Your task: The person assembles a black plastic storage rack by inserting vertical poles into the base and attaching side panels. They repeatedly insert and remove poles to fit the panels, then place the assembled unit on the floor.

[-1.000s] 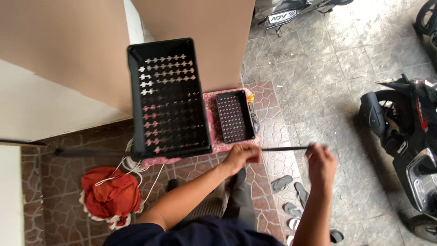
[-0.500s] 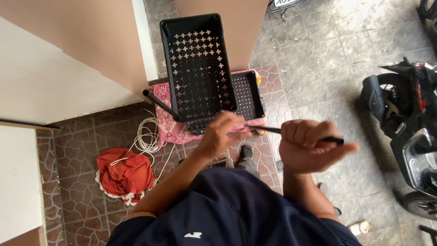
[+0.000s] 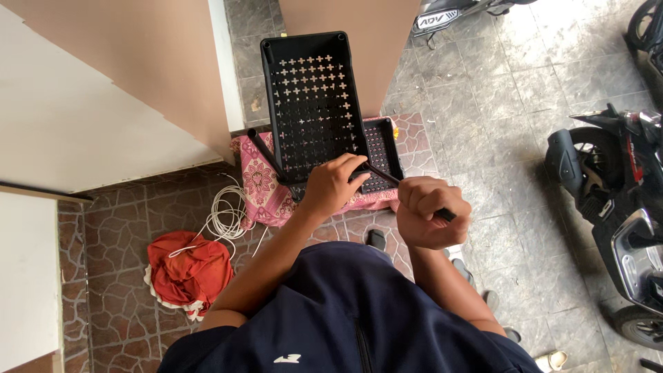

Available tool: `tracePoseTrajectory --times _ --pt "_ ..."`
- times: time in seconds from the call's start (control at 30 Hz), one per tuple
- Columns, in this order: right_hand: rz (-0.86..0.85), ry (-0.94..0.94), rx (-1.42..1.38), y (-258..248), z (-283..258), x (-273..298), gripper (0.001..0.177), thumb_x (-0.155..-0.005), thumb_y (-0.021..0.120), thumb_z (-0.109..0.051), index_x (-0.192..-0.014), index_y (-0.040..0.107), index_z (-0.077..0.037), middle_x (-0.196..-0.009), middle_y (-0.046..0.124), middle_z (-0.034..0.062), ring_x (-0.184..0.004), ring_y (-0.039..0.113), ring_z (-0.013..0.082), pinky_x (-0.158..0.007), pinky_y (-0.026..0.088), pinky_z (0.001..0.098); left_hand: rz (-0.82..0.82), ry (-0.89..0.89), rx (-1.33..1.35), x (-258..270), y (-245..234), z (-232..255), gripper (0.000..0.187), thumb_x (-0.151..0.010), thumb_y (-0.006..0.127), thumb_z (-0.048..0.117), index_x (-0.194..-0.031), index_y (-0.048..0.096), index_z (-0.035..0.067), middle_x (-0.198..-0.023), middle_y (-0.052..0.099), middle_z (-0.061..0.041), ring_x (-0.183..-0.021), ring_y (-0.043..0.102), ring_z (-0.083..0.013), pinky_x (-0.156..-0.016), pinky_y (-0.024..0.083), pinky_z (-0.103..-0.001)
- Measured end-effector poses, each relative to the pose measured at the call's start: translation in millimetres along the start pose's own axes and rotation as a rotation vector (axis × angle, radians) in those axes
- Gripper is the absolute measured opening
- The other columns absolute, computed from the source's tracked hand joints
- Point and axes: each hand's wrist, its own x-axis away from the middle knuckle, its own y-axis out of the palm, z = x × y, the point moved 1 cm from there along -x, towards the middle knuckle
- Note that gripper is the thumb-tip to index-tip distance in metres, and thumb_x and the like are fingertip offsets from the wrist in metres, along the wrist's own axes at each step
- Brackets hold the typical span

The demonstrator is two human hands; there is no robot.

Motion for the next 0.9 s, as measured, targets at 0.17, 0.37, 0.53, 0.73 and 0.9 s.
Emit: tracePoseTrajectory --times 0.17,0.37,0.53,0.73,0.9 --pt "-0.024 0.011 -0.003 -3.6 6.7 1.9 0.066 -0.108 0.039 -0.052 -0.058 0.027 -0.010 -0.048 0.022 -0.0002 -0.040 0.018 0.0121 -0.042 0.015 0.0331 0.032 -0.003 0.005 1.1 5.7 -3.5 0.029 -0.088 0.080 0.026 -0.111 0.074 0.008 -0.103 0.077 -0.006 -0.084 0.076 -0.0264 -0.070 0.061 -0.035" --pt "-0.087 0.106 0.050 -2.4 13.7 -0.6 0.068 -0.109 0.036 -0.059 -0.068 0.035 -0.005 -0.054 0.030 0.0034 -0.048 0.027 0.0141 -0.050 0.023 0.0338 -0.040 -0.071 0.019 1.5 11.6 -8.1 0.027 -0.090 0.079 0.027 -0.109 0.075 0.009 -0.107 0.077 -0.005 -0.080 0.077 -0.0227 -0.068 0.061 -0.033" --pt "-0.163 0.301 0.130 -2.8 25.3 -9.8 0.052 -0.116 0.033 -0.051 -0.103 0.043 -0.002 -0.077 0.043 0.0061 -0.068 0.036 0.0123 -0.062 0.033 0.0290 0.007 -0.009 0.010 1.4 8.7 -5.6 0.026 -0.090 0.078 0.027 -0.108 0.074 0.009 -0.105 0.077 -0.005 -0.084 0.076 -0.0245 -0.070 0.061 -0.035" --pt "-0.311 0.294 0.405 -1.1 29.6 -23.2 0.038 -0.118 0.034 -0.037 -0.121 0.047 -0.001 -0.089 0.049 0.0053 -0.079 0.047 0.0138 -0.076 0.043 0.0285 0.008 -0.042 0.045 0.0 1.6 1.2 0.025 -0.089 0.078 0.026 -0.107 0.073 0.011 -0.102 0.076 -0.004 -0.083 0.075 -0.0268 -0.069 0.060 -0.037" --pt "-0.410 0.350 0.532 -0.2 15.5 -39.4 0.027 -0.117 0.036 -0.022 -0.125 0.050 0.001 -0.104 0.060 0.0115 -0.093 0.060 0.0198 -0.091 0.050 0.0316 0.019 -0.051 0.064 -0.6 -0.8 3.3 0.024 -0.088 0.078 0.026 -0.108 0.073 0.012 -0.101 0.076 -0.004 -0.084 0.075 -0.0276 -0.070 0.059 -0.038"
